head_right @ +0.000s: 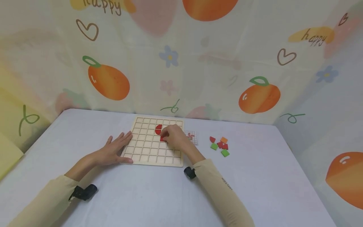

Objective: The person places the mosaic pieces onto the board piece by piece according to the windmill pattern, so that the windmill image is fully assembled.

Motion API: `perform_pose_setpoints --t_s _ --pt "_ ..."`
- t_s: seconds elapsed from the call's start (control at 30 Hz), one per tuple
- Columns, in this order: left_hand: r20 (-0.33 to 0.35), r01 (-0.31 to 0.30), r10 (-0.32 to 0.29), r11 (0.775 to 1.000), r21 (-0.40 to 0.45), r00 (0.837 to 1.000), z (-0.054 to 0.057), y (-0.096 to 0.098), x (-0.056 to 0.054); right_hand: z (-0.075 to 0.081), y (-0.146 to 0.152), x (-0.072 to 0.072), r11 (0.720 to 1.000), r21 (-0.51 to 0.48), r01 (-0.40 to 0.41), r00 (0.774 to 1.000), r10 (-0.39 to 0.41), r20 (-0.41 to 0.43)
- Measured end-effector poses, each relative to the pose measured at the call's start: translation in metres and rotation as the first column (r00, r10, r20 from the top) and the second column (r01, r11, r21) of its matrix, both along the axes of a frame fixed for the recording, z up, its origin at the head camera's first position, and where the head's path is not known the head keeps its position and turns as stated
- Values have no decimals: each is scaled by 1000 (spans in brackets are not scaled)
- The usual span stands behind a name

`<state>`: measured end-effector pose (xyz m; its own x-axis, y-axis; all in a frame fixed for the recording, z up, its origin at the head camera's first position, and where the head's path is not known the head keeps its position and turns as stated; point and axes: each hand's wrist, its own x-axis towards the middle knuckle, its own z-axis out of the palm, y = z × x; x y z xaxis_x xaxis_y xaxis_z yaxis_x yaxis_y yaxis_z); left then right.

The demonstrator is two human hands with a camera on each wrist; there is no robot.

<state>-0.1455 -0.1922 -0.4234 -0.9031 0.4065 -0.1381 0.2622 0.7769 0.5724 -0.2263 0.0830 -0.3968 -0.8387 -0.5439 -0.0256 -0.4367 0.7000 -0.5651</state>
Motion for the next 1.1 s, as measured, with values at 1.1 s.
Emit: perform_pose_setpoints --t_s 1.1 --pt "6 -10 10 1000 3 1000 2 2 2 26 123 -5 992 62 110 992 -106 -66"
